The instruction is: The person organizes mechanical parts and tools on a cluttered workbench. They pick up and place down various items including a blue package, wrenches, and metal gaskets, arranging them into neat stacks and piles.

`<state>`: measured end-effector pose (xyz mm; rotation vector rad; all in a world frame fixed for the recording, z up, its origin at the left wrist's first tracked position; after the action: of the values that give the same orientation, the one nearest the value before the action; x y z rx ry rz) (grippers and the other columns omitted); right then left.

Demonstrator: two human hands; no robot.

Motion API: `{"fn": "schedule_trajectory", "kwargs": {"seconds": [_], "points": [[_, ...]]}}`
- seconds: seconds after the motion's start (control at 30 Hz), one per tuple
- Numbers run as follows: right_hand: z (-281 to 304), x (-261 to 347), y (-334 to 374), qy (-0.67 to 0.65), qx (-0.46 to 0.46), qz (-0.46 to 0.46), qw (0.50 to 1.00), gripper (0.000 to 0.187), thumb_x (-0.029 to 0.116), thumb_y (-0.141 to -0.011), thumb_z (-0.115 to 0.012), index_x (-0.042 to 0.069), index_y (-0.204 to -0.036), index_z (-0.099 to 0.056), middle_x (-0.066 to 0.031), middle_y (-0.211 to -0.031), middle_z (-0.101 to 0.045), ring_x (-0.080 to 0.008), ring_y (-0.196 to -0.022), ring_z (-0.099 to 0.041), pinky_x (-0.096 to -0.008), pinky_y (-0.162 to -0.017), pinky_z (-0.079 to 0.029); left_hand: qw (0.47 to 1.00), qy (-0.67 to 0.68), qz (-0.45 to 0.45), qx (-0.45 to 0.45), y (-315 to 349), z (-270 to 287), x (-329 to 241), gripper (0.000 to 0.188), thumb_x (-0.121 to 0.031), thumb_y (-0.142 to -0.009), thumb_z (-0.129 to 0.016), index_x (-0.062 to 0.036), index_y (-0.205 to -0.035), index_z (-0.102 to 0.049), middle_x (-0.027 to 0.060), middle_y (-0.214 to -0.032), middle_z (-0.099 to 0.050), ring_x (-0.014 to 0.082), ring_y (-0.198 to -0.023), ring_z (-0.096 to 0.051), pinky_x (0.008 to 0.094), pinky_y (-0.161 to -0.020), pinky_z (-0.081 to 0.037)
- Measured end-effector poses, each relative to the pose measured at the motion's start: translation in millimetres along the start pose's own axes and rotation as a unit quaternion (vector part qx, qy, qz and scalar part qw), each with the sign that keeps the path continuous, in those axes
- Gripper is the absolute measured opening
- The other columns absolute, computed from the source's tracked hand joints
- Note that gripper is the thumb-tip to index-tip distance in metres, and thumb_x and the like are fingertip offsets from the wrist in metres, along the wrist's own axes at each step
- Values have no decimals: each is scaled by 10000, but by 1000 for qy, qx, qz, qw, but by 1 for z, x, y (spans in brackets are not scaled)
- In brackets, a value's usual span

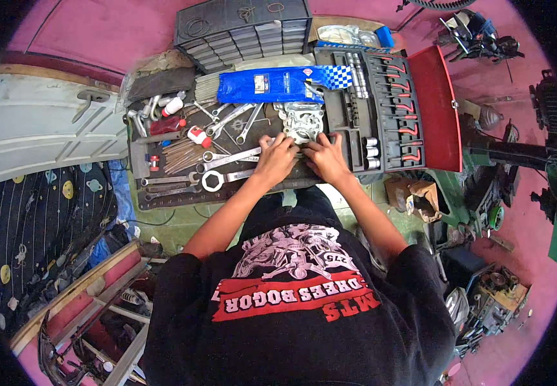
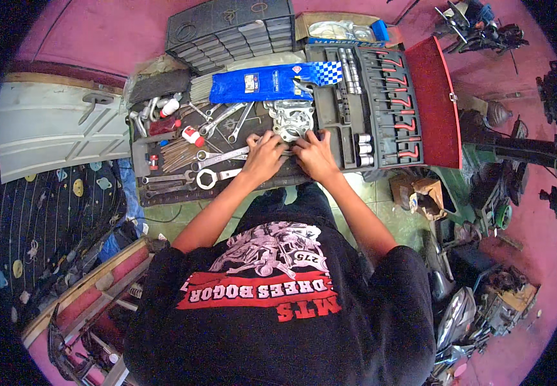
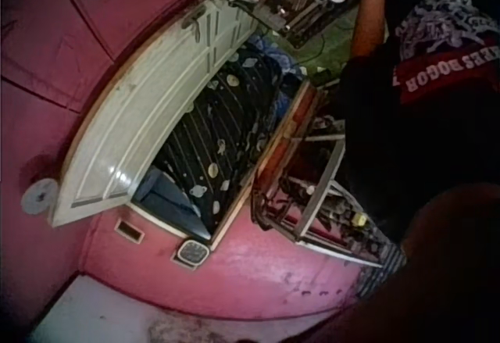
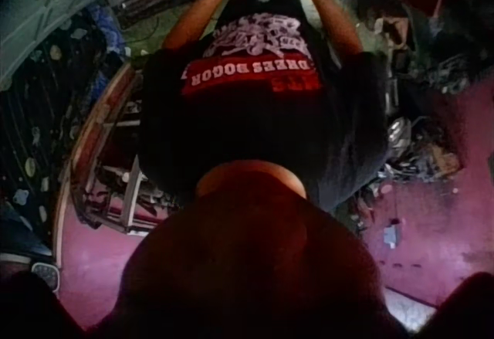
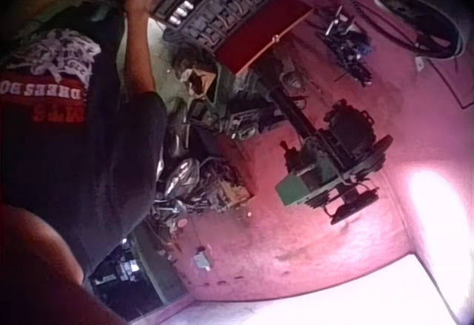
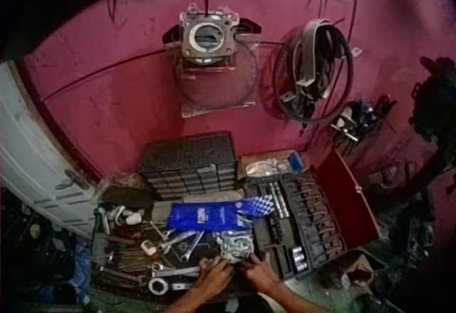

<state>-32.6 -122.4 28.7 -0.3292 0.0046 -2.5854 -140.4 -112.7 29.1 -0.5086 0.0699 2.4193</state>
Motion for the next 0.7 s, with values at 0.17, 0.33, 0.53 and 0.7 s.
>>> {"fn": "schedule_trajectory", "kwargs": {"seconds": [0.17, 0.33, 0.53, 0.7], "points": [[19, -8, -2, 9, 5, -60, 998, 570, 312, -752, -825, 153, -1273, -655, -10, -1251, -638, -248, -1213, -521, -606, -1003, -342, 999, 2, 50, -11, -3, 19, 7, 592, -210, -725, -849, -106, -1271, -645, 47, -1314, -563, 256, -1296, -471, 551, -990, -321], [20, -17, -6, 32, 36, -82, 995, 845, 338, -696, -879, 125, -1438, -534, -35, -1373, -569, -261, -1294, -482, -648, -1036, -340, 995, -43, 79, 48, -15, 17, 16, 832, -245, -692, -895, -107, -1429, -537, 47, -1425, -510, 265, -1370, -418, 562, -1020, -315], [14, -22, -10, 29, 64, -77, 995, 874, 321, -679, -891, 117, -1445, -523, -43, -1347, -564, -259, -1304, -476, -666, -1059, -339, 988, -86, 91, 90, -20, 6, 17, 886, -338, -674, -912, -138, -1447, -528, 19, -1442, -509, 260, -1367, -415, 553, -1005, -309], [10, -27, -11, -2, 73, -65, 995, 884, 320, -668, -900, 98, -1439, -530, -40, -1316, -567, -253, -1280, -485, -640, -1039, -348, 987, -60, 111, 97, -26, 10, 15, 879, -294, -639, -934, -130, -1412, -547, 24, -1419, -524, 270, -1378, -414, 566, -1031, -312]]}}
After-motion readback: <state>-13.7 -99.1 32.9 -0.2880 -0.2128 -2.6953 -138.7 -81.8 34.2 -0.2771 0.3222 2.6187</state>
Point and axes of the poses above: each hand's wrist, its own y-axis away from the middle knuckle, its own z-axis out of the back of the hand, x = y × z, the point moved 9 cm from there along -y, towards the middle knuckle
